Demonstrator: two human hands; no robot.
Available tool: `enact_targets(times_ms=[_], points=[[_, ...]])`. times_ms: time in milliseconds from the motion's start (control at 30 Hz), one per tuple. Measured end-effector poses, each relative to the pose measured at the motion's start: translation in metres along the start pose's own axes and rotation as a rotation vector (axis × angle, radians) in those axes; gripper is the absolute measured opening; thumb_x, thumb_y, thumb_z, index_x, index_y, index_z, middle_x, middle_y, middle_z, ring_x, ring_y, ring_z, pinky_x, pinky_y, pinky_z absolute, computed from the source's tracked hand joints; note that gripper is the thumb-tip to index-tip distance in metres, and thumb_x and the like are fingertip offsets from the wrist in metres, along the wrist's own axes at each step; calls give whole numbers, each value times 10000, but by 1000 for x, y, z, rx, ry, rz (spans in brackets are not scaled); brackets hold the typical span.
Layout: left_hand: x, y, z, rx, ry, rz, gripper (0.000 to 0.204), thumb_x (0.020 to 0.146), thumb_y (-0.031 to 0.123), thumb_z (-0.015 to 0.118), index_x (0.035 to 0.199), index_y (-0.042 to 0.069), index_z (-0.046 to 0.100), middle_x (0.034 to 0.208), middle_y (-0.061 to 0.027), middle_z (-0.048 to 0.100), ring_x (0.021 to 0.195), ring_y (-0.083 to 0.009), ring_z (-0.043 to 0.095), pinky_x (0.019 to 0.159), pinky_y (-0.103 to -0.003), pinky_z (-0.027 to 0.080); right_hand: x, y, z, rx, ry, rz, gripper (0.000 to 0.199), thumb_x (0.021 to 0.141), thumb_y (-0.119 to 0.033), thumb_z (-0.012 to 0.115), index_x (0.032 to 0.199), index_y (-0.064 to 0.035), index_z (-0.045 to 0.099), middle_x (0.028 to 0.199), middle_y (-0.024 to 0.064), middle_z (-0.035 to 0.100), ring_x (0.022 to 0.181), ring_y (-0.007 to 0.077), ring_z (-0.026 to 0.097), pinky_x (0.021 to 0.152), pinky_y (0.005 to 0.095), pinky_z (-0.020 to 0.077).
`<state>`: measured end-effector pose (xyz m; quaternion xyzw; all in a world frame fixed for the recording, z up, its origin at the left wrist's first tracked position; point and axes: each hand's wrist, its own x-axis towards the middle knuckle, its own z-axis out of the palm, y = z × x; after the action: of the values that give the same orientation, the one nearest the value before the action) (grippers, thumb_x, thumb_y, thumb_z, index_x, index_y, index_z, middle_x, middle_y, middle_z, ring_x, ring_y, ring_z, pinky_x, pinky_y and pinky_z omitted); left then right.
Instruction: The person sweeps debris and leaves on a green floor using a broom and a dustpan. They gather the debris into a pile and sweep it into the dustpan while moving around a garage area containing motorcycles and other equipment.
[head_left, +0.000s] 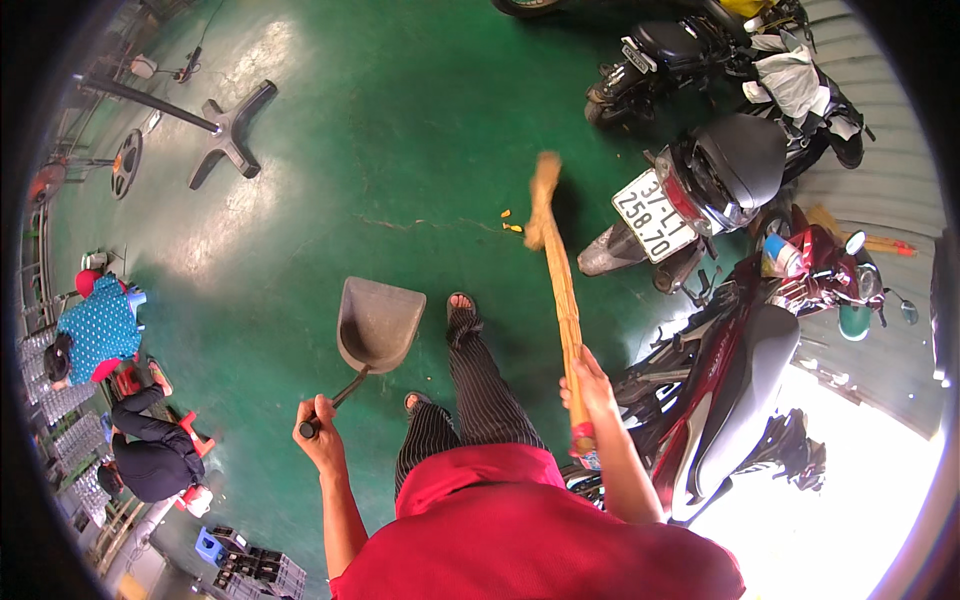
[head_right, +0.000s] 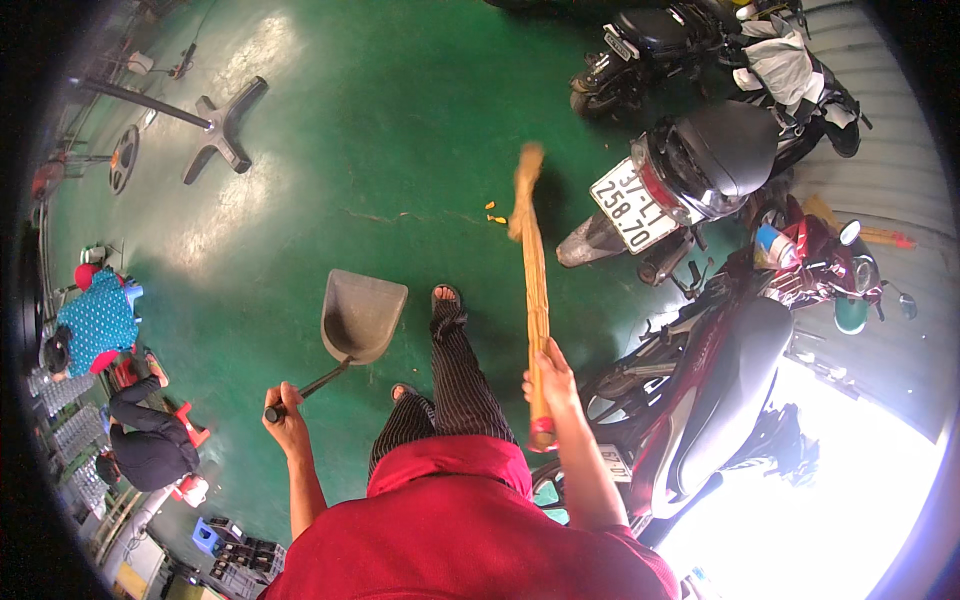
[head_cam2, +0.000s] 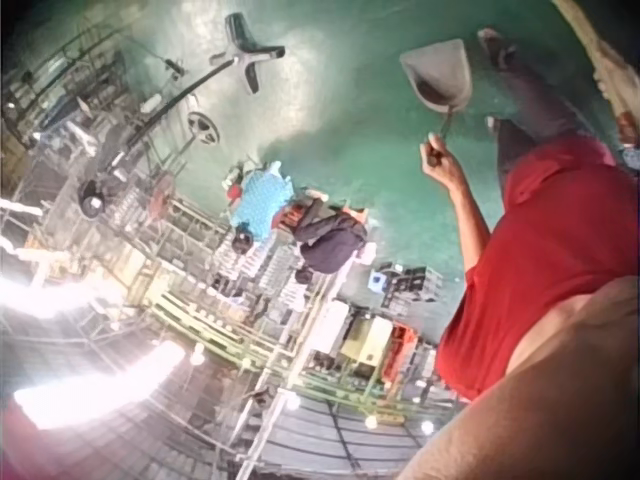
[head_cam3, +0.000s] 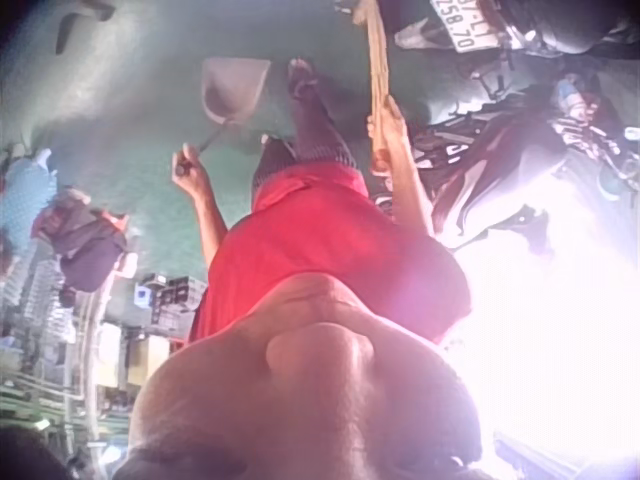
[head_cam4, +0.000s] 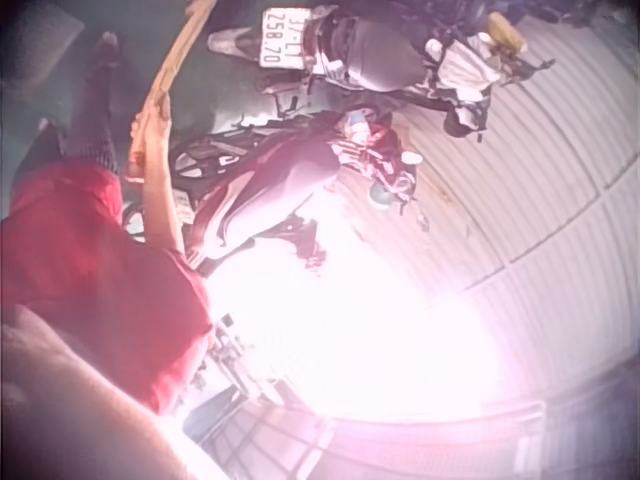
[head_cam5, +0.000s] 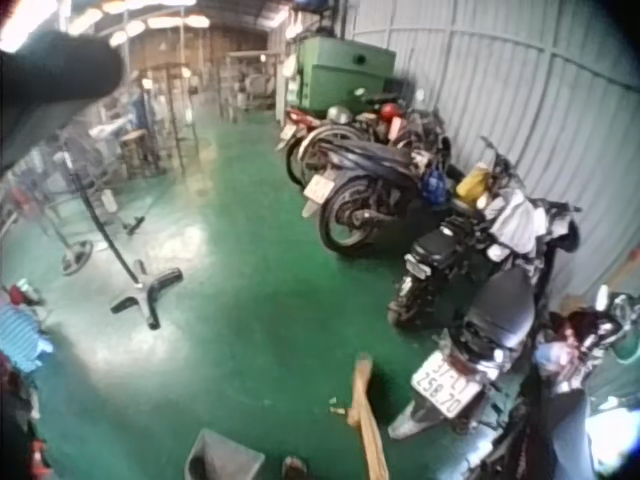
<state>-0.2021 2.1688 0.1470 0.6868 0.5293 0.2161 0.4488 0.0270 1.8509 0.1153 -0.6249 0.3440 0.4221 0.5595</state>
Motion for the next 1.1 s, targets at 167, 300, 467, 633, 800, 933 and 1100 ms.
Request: enact_targets(times_ms=[167,300,467,633,800,933,1100], points=[[12,8,19,91,-14,8,241,859,159,513,679,-2,500,599,-26,499,575,-84,432,558,-227,370,84,-43,71,294,50,-187,472,872,-272,447,1288,-264,224,643,91,493,443,175,473,381,293,407],[18,0,33,38,4,-14,236,861,148,503,686,-9,494,612,-38,506,582,-97,453,576,-237,388,189,-102,93,424,103,-372,191,863,-249,443,1014,-178,350,612,89,468,427,193,472,361,311,405],[29,5,58,61,1,-35,221,866,132,487,702,-17,486,627,-54,515,602,-117,475,614,-259,413,292,-177,87,493,237,-412,144,857,-212,437,939,-172,326,610,102,453,421,215,462,360,335,405],[37,2,79,74,-24,-49,219,866,127,483,702,-19,485,629,-54,509,622,-125,491,648,-267,421,373,-231,47,395,251,-397,173,853,-179,445,985,-164,334,637,120,449,425,226,459,358,358,398],[42,6,94,127,-106,-24,236,863,139,485,682,-13,488,626,-48,499,642,-132,493,661,-273,426,438,-261,23,31,483,-424,237,852,-162,457,1055,-101,352,654,138,479,447,255,503,351,387,421],[41,0,98,134,-137,9,259,860,169,494,674,-11,496,625,-49,495,647,-145,493,653,-277,424,460,-280,-7,-401,541,-254,372,789,-178,477,1131,-42,423,848,170,602,593,262,625,501,349,511],[35,0,105,153,-147,-24,255,856,178,503,687,-13,513,618,-51,499,655,-149,505,667,-283,428,429,-235,4,-1012,717,-273,357,744,-204,497,1060,-37,514,929,175,611,843,273,615,716,361,495]])
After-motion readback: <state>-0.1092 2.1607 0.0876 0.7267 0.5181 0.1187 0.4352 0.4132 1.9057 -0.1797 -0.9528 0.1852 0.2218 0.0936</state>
